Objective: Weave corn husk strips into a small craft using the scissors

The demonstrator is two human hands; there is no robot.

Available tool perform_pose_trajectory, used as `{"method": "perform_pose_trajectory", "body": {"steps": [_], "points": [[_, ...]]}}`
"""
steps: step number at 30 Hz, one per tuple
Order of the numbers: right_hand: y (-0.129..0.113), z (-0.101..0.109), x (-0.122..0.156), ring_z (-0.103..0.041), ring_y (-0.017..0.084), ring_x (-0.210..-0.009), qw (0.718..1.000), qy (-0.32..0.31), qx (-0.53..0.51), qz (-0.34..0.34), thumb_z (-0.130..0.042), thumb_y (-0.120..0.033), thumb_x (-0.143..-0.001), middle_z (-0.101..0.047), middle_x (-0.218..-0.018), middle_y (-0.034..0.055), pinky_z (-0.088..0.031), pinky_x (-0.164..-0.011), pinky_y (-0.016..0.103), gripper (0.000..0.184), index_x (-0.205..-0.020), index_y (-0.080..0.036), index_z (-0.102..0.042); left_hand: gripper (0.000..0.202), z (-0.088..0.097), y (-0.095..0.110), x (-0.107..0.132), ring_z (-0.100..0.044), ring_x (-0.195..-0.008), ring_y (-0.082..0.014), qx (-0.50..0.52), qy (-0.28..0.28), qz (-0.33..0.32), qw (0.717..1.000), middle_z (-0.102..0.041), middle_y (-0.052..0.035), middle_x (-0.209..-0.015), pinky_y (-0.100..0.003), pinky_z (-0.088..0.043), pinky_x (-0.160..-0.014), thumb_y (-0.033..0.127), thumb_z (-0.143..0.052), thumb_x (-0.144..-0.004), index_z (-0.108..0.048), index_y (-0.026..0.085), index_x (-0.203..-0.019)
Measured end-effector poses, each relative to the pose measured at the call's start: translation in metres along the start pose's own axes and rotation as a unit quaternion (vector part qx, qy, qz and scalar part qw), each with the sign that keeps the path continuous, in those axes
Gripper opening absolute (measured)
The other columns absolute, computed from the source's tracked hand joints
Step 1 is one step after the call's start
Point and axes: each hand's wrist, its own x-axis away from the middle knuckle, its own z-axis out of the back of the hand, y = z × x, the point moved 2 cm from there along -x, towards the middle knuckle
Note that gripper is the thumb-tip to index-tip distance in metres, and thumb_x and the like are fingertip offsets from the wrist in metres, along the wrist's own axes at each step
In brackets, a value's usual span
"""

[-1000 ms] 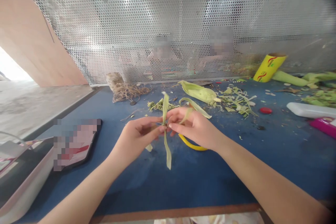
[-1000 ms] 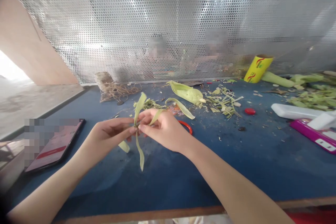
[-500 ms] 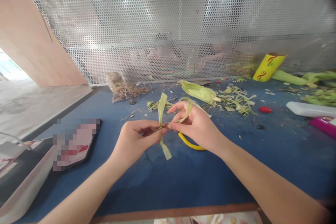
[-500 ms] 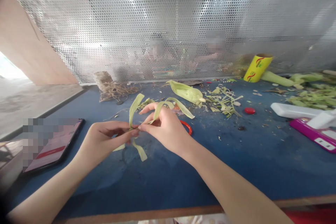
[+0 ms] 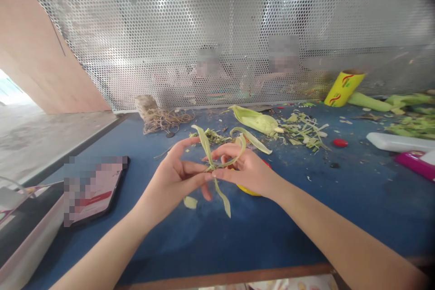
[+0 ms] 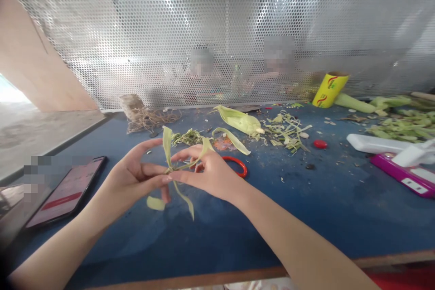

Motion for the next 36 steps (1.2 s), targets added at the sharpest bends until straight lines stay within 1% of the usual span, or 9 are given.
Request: {"method": "perform_pose_trajectory", "body": {"steps": [4, 8, 13, 23, 26, 28, 30, 33, 36], "points": [[-0.006, -0.005, 0.002, -0.050, 0.010, -0.071, 0.997, 0.029, 0.050, 0.048, -0.062, -0.031, -0.071, -0.056, -0.083, 0.0013, -0.041, -0.059, 0.022, 0.014, -0.079, -0.020, -0.064, 0.076, -0.003, 0.003, 0.003, -0.061, -0.039, -0.0172, -0.018, 0.042, 0.012, 0.999, -0.067, 0.0023, -0.055, -0.023, -0.047, -0.045, 0.019, -0.065, -0.067, -0.023, 0.019, -0.130], [-0.007, -0.009, 0.003, -0.049, 0.010, -0.063, 0.997, 0.058, 0.053, 0.013, -0.063, -0.031, -0.069, -0.057, -0.069, -0.0003, -0.038, -0.056, 0.023, 0.014, -0.069, -0.017, -0.061, 0.090, -0.004, 0.002, 0.004, -0.054, -0.027, -0.0146, -0.081, 0.075, 0.038, 0.993, -0.065, 0.0059, -0.053, -0.020, -0.040, -0.032, 0.019, -0.064, -0.066, -0.008, 0.028, -0.137], [-0.005, -0.011, 0.004, -0.048, 0.009, -0.057, 0.995, 0.077, 0.069, -0.013, -0.061, -0.025, -0.067, -0.056, -0.064, -0.0012, -0.037, -0.052, 0.023, 0.010, -0.062, -0.017, -0.057, 0.091, -0.008, 0.004, 0.006, -0.039, -0.017, -0.0083, -0.178, 0.146, 0.037, 0.972, -0.068, 0.0049, -0.059, -0.017, -0.030, -0.020, 0.016, -0.062, -0.065, -0.010, 0.033, -0.138], [0.001, -0.011, 0.003, -0.050, 0.009, -0.055, 0.989, 0.124, -0.056, -0.054, -0.062, -0.025, -0.065, -0.056, -0.062, -0.0014, -0.040, -0.051, 0.022, 0.010, -0.066, -0.016, -0.057, 0.084, -0.009, 0.009, 0.008, -0.034, -0.016, -0.0063, -0.157, 0.119, 0.065, 0.978, -0.067, 0.0035, -0.058, -0.016, -0.024, -0.018, 0.022, -0.063, -0.066, -0.016, 0.032, -0.136], [0.001, -0.011, 0.004, -0.047, 0.007, -0.052, 0.991, 0.087, -0.059, -0.078, -0.061, -0.027, -0.067, -0.053, -0.061, -0.0026, -0.038, -0.049, 0.021, 0.012, -0.068, -0.016, -0.057, 0.083, -0.003, 0.004, 0.007, -0.044, -0.024, -0.0095, -0.185, 0.088, 0.032, 0.978, -0.067, 0.0037, -0.059, -0.019, -0.036, -0.026, 0.027, -0.063, -0.068, -0.015, 0.029, -0.136], [-0.001, -0.013, 0.005, -0.045, 0.007, -0.051, 0.994, 0.050, -0.061, -0.081, -0.061, -0.027, -0.068, -0.051, -0.060, -0.0033, -0.037, -0.048, 0.020, 0.011, -0.068, -0.017, -0.056, 0.083, 0.001, 0.001, 0.005, -0.064, -0.057, -0.0169, -0.186, 0.069, -0.046, 0.979, -0.068, -0.0009, -0.069, -0.025, -0.050, -0.052, 0.029, -0.064, -0.068, -0.018, 0.023, -0.136], [-0.004, -0.017, 0.007, -0.043, 0.006, -0.050, 0.994, 0.011, -0.068, -0.087, -0.060, -0.029, -0.069, -0.050, -0.059, -0.0035, -0.034, -0.046, 0.019, 0.013, -0.069, -0.017, -0.055, 0.075, 0.006, -0.002, 0.002, -0.061, -0.090, -0.0212, -0.160, 0.104, -0.099, 0.977, -0.066, -0.0078, -0.099, -0.031, -0.048, -0.076, 0.031, -0.063, -0.069, -0.026, 0.021, -0.133], [-0.006, -0.020, 0.009, -0.037, 0.005, -0.045, 0.992, -0.012, -0.060, -0.113, -0.059, -0.036, -0.071, -0.045, -0.054, -0.0044, -0.027, -0.040, 0.019, 0.020, -0.067, -0.017, -0.054, 0.072, 0.007, -0.006, -0.004, -0.062, -0.087, -0.0213, -0.044, 0.112, -0.038, 0.992, -0.068, -0.0055, -0.085, -0.033, -0.048, -0.077, 0.030, -0.066, -0.067, -0.032, 0.017, -0.130], [-0.003, -0.020, 0.010, -0.030, 0.004, -0.040, 0.989, -0.006, -0.037, -0.142, -0.056, -0.039, -0.073, -0.035, -0.046, -0.0065, -0.021, -0.037, 0.019, 0.023, -0.066, -0.017, -0.053, 0.077, 0.005, -0.005, -0.006, -0.063, -0.066, -0.0151, 0.045, 0.134, -0.011, 0.990, -0.063, 0.0035, -0.060, -0.029, -0.048, -0.072, 0.023, -0.072, -0.061, -0.035, 0.015, -0.128]]}}
